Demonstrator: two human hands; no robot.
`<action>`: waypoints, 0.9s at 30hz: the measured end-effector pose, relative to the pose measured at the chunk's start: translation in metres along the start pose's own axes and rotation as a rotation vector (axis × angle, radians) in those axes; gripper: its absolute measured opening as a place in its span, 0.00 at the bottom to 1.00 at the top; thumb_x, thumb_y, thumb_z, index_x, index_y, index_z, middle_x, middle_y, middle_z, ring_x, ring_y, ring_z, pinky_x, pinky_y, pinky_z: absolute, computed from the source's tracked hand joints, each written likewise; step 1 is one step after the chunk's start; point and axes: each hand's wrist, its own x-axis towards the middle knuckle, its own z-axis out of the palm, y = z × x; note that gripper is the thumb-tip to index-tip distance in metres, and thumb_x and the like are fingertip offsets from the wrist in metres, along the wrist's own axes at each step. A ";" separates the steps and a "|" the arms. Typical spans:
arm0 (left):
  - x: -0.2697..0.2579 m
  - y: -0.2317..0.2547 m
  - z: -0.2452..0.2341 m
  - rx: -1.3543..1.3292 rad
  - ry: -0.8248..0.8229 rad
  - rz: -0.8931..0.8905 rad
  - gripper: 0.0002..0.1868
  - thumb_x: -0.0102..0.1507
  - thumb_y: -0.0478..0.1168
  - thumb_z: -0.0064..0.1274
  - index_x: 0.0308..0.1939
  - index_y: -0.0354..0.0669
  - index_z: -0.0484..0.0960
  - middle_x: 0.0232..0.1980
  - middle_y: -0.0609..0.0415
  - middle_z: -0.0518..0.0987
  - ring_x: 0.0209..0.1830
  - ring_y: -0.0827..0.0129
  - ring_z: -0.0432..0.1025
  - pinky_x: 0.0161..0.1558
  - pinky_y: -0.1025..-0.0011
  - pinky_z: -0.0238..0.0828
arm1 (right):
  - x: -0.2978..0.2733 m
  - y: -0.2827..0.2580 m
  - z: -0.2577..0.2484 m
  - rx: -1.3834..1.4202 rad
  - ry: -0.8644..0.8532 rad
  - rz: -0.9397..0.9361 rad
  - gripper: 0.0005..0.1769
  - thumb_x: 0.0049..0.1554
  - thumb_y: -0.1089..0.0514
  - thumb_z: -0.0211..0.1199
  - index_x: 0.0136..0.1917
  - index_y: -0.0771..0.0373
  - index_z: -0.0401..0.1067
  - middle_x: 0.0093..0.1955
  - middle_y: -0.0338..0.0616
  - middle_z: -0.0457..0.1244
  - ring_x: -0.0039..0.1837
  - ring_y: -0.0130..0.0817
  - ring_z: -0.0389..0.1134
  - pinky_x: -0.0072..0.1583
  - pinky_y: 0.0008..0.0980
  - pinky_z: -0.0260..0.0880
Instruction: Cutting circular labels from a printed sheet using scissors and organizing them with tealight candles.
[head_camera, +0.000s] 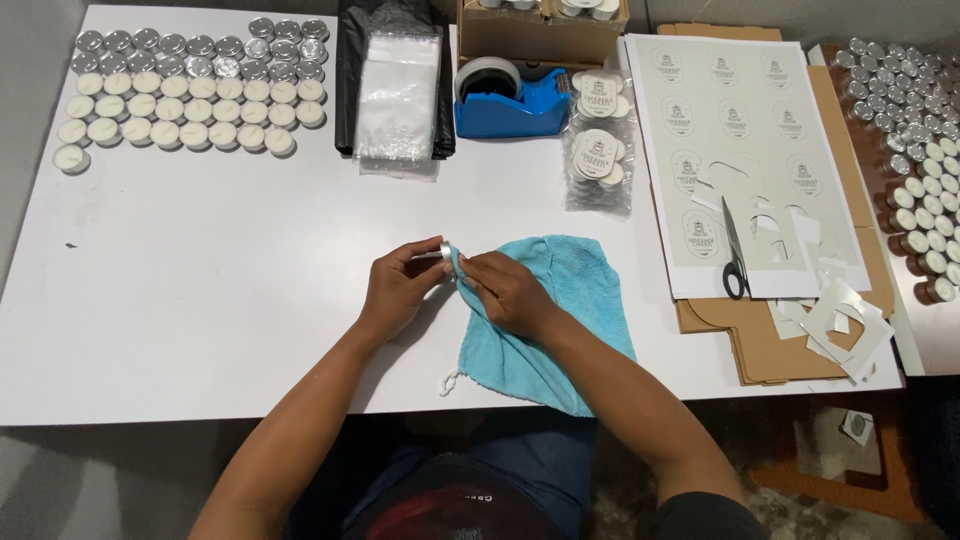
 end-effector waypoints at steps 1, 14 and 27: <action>-0.001 0.000 0.001 0.000 0.001 0.003 0.25 0.58 0.33 0.69 0.59 0.38 0.82 0.55 0.41 0.83 0.51 0.59 0.80 0.51 0.68 0.83 | -0.003 0.001 -0.001 -0.001 0.000 -0.003 0.16 0.64 0.68 0.58 0.65 0.67 0.75 0.50 0.55 0.70 0.49 0.45 0.73 0.50 0.36 0.75; 0.012 -0.018 0.001 0.188 0.038 0.176 0.29 0.58 0.34 0.70 0.62 0.37 0.79 0.56 0.40 0.81 0.53 0.56 0.79 0.52 0.63 0.81 | -0.037 0.024 -0.055 -0.213 -0.064 -0.007 0.09 0.63 0.64 0.62 0.55 0.63 0.80 0.48 0.47 0.70 0.48 0.45 0.71 0.51 0.39 0.71; 0.092 -0.005 0.047 0.445 0.013 0.330 0.33 0.59 0.33 0.65 0.67 0.35 0.70 0.55 0.37 0.81 0.52 0.52 0.78 0.52 0.65 0.79 | -0.040 0.042 -0.070 -0.156 -0.013 0.195 0.11 0.60 0.63 0.61 0.52 0.60 0.82 0.47 0.48 0.71 0.49 0.46 0.72 0.53 0.41 0.72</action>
